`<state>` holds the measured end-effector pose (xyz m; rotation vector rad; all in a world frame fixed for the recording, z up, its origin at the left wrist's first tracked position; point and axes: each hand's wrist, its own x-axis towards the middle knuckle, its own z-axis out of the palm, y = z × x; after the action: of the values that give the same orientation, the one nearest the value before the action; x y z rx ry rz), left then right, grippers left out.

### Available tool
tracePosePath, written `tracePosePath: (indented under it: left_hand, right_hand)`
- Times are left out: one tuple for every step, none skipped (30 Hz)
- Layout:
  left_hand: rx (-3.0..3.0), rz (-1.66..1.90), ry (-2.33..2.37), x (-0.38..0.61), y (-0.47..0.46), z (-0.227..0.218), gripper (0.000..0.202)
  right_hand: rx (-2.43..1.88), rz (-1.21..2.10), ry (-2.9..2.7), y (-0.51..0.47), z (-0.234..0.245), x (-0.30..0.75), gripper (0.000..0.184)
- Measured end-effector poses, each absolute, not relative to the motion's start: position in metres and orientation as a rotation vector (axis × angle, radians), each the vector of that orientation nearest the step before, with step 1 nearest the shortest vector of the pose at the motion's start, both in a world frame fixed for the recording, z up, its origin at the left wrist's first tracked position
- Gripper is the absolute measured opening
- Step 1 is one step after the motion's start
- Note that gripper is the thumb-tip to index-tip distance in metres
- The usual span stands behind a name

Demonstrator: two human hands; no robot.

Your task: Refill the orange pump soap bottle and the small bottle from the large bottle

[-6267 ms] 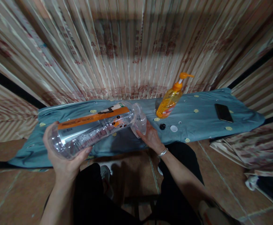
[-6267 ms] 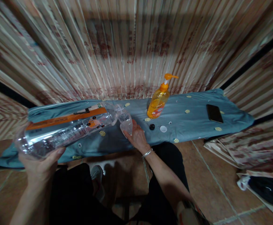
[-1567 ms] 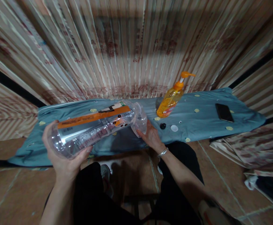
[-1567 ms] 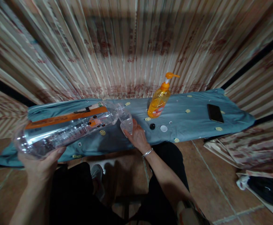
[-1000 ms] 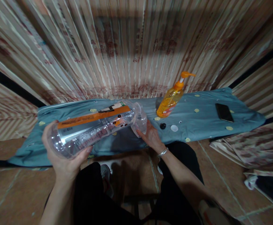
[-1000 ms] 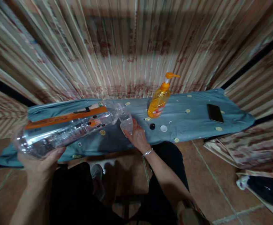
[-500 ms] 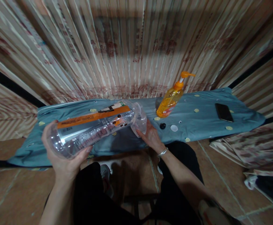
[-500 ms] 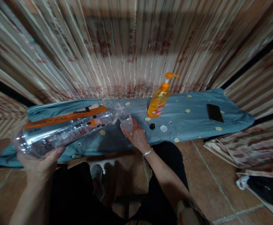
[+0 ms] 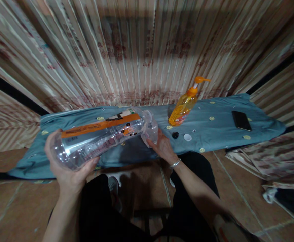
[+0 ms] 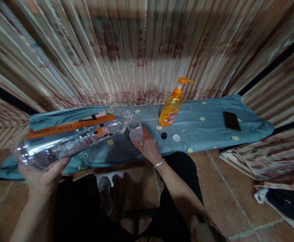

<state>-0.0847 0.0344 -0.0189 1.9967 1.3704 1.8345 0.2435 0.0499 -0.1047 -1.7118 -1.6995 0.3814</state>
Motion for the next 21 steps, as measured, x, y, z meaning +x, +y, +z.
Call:
tracePosePath:
  left_hand:
    - [1.997,1.837,1.360,-0.0846,0.0343,-0.0186,0.121]
    - [1.997,1.841,1.352,-0.0844,0.0342,-0.0181,0.120]
    - [1.999,1.842,1.347,-0.0843,0.0341,-0.0175,0.119]
    - [2.001,1.842,1.344,-0.0842,0.0341,-0.0169,0.120]
    - [2.003,1.842,1.339,-0.0842,0.0343,-0.0164,0.120]
    - [2.008,1.844,1.330,-0.0841,0.0346,-0.0160,0.121]
    - [2.016,1.845,1.320,-0.0841,0.0350,-0.0157,0.121]
    - [2.025,1.850,1.309,-0.0840,0.0354,-0.0155,0.122]
    - [2.034,1.854,1.299,-0.0839,0.0358,-0.0153,0.122]
    - [2.042,1.857,1.293,-0.0838,0.0361,-0.0152,0.122]
    - [2.047,1.859,1.290,-0.0835,0.0363,-0.0151,0.122]
    - [2.045,1.859,1.291,-0.0831,0.0362,-0.0148,0.122]
    - [2.039,1.857,1.294,-0.0826,0.0359,-0.0145,0.121]
    - [2.033,1.857,1.295,-0.0821,0.0355,-0.0140,0.120]
    - [2.029,1.853,1.295,-0.0814,0.0349,-0.0134,0.119]
    - [2.028,1.852,1.292,-0.0807,0.0343,-0.0127,0.118]
    - [2.027,1.852,1.289,-0.0799,0.0338,-0.0119,0.118]
    - [2.026,1.854,1.286,-0.0793,0.0333,-0.0111,0.117]
    - [2.021,1.856,1.283,-0.0787,0.0329,-0.0104,0.116]
    - [2.016,1.856,1.283,-0.0784,0.0326,-0.0098,0.116]
    - [2.009,1.855,1.285,-0.0783,0.0325,-0.0095,0.116]
  right_hand:
    - [-1.703,0.373,-1.694,0.0503,-0.1060,0.2436,0.069]
    - [-1.697,0.368,-1.690,0.0506,-0.1072,0.2436,0.069]
    - [-1.697,0.366,-1.689,0.0508,-0.1080,0.2435,0.069]
    - [-1.699,0.367,-1.689,0.0509,-0.1085,0.2434,0.069]
    - [-1.704,0.367,-1.691,0.0508,-0.1086,0.2433,0.069]
    - [-1.710,0.368,-1.693,0.0507,-0.1083,0.2431,0.068]
    - [-1.718,0.369,-1.695,0.0505,-0.1079,0.2430,0.068]
    - [-1.726,0.370,-1.697,0.0503,-0.1072,0.2429,0.068]
    - [-1.734,0.372,-1.699,0.0502,-0.1066,0.2428,0.068]
    - [-1.739,0.375,-1.702,0.0500,-0.1061,0.2428,0.068]
    - [-1.742,0.378,-1.702,0.0500,-0.1057,0.2429,0.068]
    - [-1.744,0.380,-1.702,0.0500,-0.1056,0.2429,0.068]
    - [-1.742,0.379,-1.701,0.0500,-0.1057,0.2430,0.069]
    - [-1.737,0.378,-1.700,0.0501,-0.1060,0.2430,0.069]
    - [-1.732,0.376,-1.701,0.0503,-0.1065,0.2431,0.069]
    - [-1.730,0.373,-1.700,0.0504,-0.1070,0.2432,0.069]
    - [-1.731,0.371,-1.700,0.0505,-0.1077,0.2433,0.069]
    - [-1.734,0.370,-1.700,0.0507,-0.1082,0.2435,0.069]
    - [-1.737,0.370,-1.699,0.0508,-0.1087,0.2437,0.069]
    - [-1.736,0.372,-1.700,0.0509,-0.1089,0.2439,0.069]
    - [-1.728,0.375,-1.704,0.0510,-0.1090,0.2441,0.069]
